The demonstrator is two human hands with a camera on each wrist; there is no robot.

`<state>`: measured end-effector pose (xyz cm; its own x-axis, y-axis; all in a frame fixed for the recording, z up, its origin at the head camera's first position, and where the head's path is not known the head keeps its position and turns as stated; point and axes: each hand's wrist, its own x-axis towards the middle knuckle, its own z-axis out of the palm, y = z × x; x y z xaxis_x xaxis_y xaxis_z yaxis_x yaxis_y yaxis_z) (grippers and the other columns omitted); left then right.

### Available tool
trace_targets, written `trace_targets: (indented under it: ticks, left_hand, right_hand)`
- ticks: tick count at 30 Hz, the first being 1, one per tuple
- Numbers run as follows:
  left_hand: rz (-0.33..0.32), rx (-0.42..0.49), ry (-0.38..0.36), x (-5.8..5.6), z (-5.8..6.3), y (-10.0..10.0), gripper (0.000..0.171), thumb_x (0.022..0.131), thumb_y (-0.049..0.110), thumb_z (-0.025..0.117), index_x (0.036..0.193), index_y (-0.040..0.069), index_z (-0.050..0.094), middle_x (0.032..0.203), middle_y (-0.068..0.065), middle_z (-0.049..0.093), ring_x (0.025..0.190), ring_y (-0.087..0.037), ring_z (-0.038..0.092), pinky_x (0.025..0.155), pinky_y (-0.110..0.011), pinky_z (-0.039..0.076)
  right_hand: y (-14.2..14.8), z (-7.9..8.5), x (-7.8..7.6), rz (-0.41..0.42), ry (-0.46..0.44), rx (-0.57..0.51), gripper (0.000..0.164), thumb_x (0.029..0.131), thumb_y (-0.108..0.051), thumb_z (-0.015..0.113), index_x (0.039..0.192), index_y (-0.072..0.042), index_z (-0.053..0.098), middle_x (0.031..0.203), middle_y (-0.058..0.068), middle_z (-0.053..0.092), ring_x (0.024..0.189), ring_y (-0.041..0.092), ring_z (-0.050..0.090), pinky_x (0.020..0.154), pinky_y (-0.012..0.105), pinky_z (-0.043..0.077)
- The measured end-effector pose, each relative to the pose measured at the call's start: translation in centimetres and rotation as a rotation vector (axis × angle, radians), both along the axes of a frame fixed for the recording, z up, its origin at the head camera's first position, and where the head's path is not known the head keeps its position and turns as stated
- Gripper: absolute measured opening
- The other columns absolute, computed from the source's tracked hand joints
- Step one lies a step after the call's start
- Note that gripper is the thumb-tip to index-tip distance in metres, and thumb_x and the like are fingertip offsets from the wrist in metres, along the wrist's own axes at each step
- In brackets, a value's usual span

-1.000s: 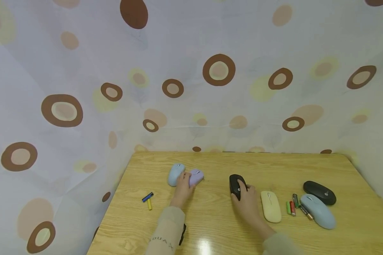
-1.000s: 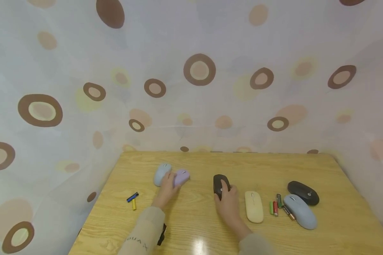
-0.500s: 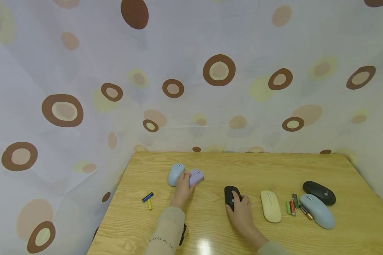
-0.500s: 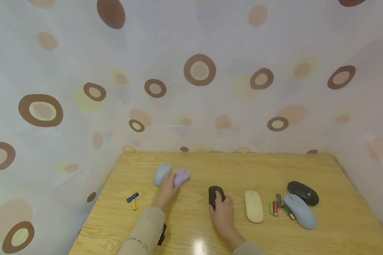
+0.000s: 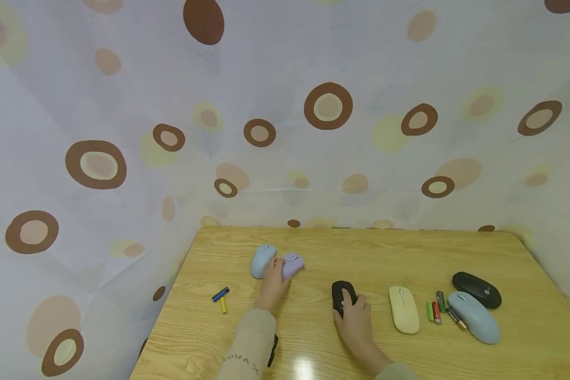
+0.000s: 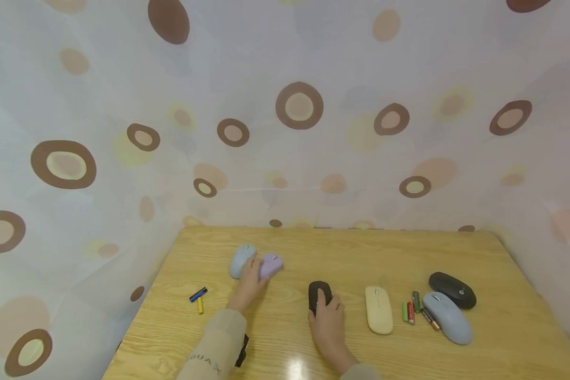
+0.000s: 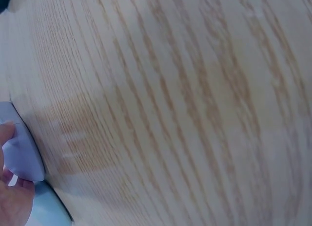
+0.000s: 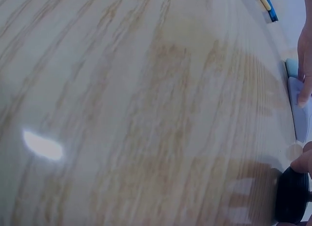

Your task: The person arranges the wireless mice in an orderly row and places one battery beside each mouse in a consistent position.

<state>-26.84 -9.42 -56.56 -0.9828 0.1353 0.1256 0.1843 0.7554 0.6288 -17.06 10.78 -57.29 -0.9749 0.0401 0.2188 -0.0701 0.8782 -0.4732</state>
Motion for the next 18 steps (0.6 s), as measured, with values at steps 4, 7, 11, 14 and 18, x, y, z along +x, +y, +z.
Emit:
trace_targets:
  ticks: [4, 7, 11, 14, 18]
  left_hand:
    - [0.002, 0.007, 0.011, -0.03, 0.02, 0.03, 0.041, 0.083, 0.004, 0.065, 0.119, -0.001, 0.047, 0.123, -0.019, 0.041, 0.116, -0.036, 0.041, 0.097, -0.045, 0.037]
    - [0.004, -0.002, 0.018, -0.05, 0.03, 0.03, 0.041, 0.082, 0.004, 0.066, 0.119, -0.002, 0.047, 0.123, -0.020, 0.041, 0.116, -0.036, 0.041, 0.097, -0.044, 0.037]
    - [0.003, -0.026, 0.023, -0.03, 0.01, 0.02, 0.042, 0.082, 0.004, 0.066, 0.119, -0.002, 0.048, 0.122, -0.019, 0.042, 0.116, -0.035, 0.042, 0.097, -0.044, 0.037]
    - [0.006, -0.031, 0.027, 0.03, 0.03, 0.06, 0.042, 0.081, 0.005, 0.067, 0.118, -0.002, 0.049, 0.121, -0.019, 0.043, 0.115, -0.035, 0.043, 0.097, -0.044, 0.038]
    - [0.019, -0.019, 0.035, 0.03, 0.14, 0.24, 0.043, 0.078, 0.006, 0.070, 0.115, -0.004, 0.052, 0.118, -0.018, 0.046, 0.111, -0.034, 0.045, 0.095, -0.043, 0.040]
  right_hand:
    - [-0.06, -0.11, -0.01, -0.006, 0.008, 0.006, 0.056, 0.079, -0.017, 0.070, 0.126, 0.003, 0.046, 0.107, 0.037, 0.041, 0.087, 0.045, 0.047, 0.066, 0.047, 0.048]
    - [0.03, -0.22, 0.00, 0.001, 0.016, 0.005, 0.057, 0.079, -0.018, 0.070, 0.126, 0.002, 0.046, 0.107, 0.036, 0.041, 0.087, 0.044, 0.048, 0.065, 0.045, 0.048]
    - [0.24, -0.33, 0.08, 0.011, 0.022, 0.005, 0.058, 0.078, -0.019, 0.071, 0.125, 0.002, 0.046, 0.106, 0.035, 0.041, 0.085, 0.042, 0.048, 0.063, 0.042, 0.049]
    - [0.33, -0.43, 0.11, 0.013, 0.021, 0.008, 0.058, 0.078, -0.020, 0.071, 0.125, 0.002, 0.046, 0.106, 0.034, 0.041, 0.084, 0.040, 0.048, 0.063, 0.041, 0.049]
    - [0.40, -0.55, 0.10, 0.011, 0.026, 0.012, 0.058, 0.078, -0.020, 0.071, 0.126, 0.001, 0.046, 0.106, 0.033, 0.041, 0.084, 0.040, 0.047, 0.063, 0.040, 0.049]
